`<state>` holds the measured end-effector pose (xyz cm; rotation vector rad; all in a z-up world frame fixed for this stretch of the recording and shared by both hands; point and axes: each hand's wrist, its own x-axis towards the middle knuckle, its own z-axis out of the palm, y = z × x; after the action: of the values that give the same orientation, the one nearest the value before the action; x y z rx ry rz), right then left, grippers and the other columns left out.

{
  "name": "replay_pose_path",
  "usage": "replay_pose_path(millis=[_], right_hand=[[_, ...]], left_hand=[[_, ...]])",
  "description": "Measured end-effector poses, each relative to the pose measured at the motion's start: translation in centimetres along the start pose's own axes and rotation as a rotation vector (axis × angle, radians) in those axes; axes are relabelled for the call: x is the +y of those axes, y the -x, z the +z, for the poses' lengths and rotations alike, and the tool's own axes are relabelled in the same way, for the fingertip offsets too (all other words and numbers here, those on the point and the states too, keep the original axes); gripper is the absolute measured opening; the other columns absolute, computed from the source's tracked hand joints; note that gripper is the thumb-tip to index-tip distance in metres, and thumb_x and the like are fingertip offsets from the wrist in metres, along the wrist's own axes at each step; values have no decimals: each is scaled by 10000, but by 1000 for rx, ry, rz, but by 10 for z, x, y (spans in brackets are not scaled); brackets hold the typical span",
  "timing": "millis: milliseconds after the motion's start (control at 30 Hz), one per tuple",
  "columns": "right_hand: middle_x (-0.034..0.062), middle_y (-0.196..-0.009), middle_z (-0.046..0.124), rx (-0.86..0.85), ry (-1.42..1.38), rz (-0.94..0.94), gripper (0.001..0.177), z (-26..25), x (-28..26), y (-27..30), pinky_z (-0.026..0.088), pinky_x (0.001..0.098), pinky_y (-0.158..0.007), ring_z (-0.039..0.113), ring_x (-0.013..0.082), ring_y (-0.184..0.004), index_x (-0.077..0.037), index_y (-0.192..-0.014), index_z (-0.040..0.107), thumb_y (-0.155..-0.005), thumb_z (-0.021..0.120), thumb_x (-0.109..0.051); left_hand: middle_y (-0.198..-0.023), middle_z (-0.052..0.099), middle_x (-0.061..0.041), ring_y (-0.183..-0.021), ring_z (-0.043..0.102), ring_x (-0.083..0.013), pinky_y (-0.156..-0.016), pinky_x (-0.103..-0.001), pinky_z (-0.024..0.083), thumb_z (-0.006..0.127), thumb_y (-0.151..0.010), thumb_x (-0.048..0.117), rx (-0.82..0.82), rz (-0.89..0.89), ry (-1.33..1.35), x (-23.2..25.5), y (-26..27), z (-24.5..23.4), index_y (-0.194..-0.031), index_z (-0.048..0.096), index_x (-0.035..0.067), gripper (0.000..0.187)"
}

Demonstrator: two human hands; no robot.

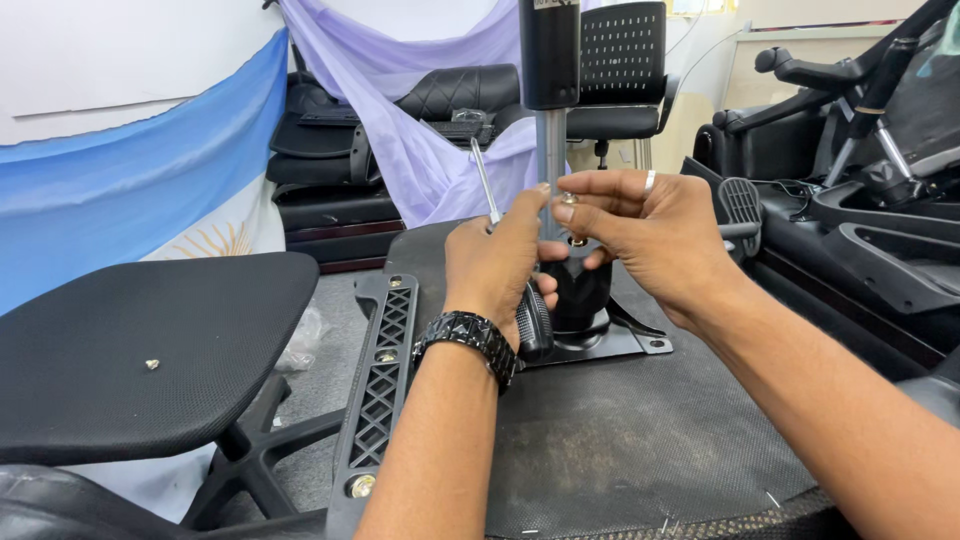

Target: The person uses a screwdriver to tighten screws on the metal base of an office chair, securing the central gas lift and base plate. The person repeatedly adjusts the screwdriver and repositions hands to apply torque to multiple fasteners on the chair base.

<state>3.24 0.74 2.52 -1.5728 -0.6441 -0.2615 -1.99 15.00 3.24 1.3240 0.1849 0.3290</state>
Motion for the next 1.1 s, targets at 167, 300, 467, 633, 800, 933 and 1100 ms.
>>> replay_pose_path(millis=[167,300,467,633,800,933,1100], right_hand=[[114,-948,778,-53,65,-96,246,13,-10,0,650,233,-740,755,124,-807,43,-1098,724,-882,748,-73],[138,-914,774,-89,-6,-87,242,32,-5,9,654,235,-713,785,151,-768,72,-1070,679,-865,748,-37],[84,-901,756,-63,-46,-156,240,45,-3,17,651,196,-692,762,93,-769,64,-1054,680,-866,762,-62],[57,-863,775,19,303,-337,223,42,-3,13,528,184,-614,661,81,-706,14,-1034,773,-857,824,-112],[72,-869,761,128,277,-262,254,14,3,4,572,215,-650,680,88,-734,21,-1060,776,-860,822,-129],[79,-938,751,342,118,-73,256,-23,23,10,615,228,-690,700,91,-769,36,-1093,734,-899,784,-125],[142,-943,742,360,188,295,257,-62,59,40,598,244,-717,701,153,-762,69,-1089,725,-884,771,-78]], left_hand=[[-722,678,-92,-410,511,-109,-358,-272,450,660,-848,202,-31,-49,82,-12,-4,-21,-965,647,-10,243],[-745,684,-120,-414,532,-116,-359,-271,459,648,-854,94,36,-39,129,-22,-4,-33,-935,654,-40,156],[-762,705,-107,-384,518,-114,-339,-259,433,672,-840,110,-31,46,250,-24,6,-44,-946,690,-17,167],[-782,725,-100,-379,512,-99,-340,-250,436,672,-850,154,-69,60,282,-17,14,-47,-993,700,-14,223],[-735,726,-102,-377,518,-97,-340,-262,437,666,-875,168,-99,102,178,-15,18,-40,-1029,663,-6,233],[-670,680,-89,-372,513,-95,-347,-265,446,646,-899,138,-151,111,3,-25,19,-24,-1023,677,-9,195],[-649,678,-96,-361,518,-128,-340,-293,438,614,-882,104,-75,63,-15,-38,7,-14,-945,670,-10,142]])
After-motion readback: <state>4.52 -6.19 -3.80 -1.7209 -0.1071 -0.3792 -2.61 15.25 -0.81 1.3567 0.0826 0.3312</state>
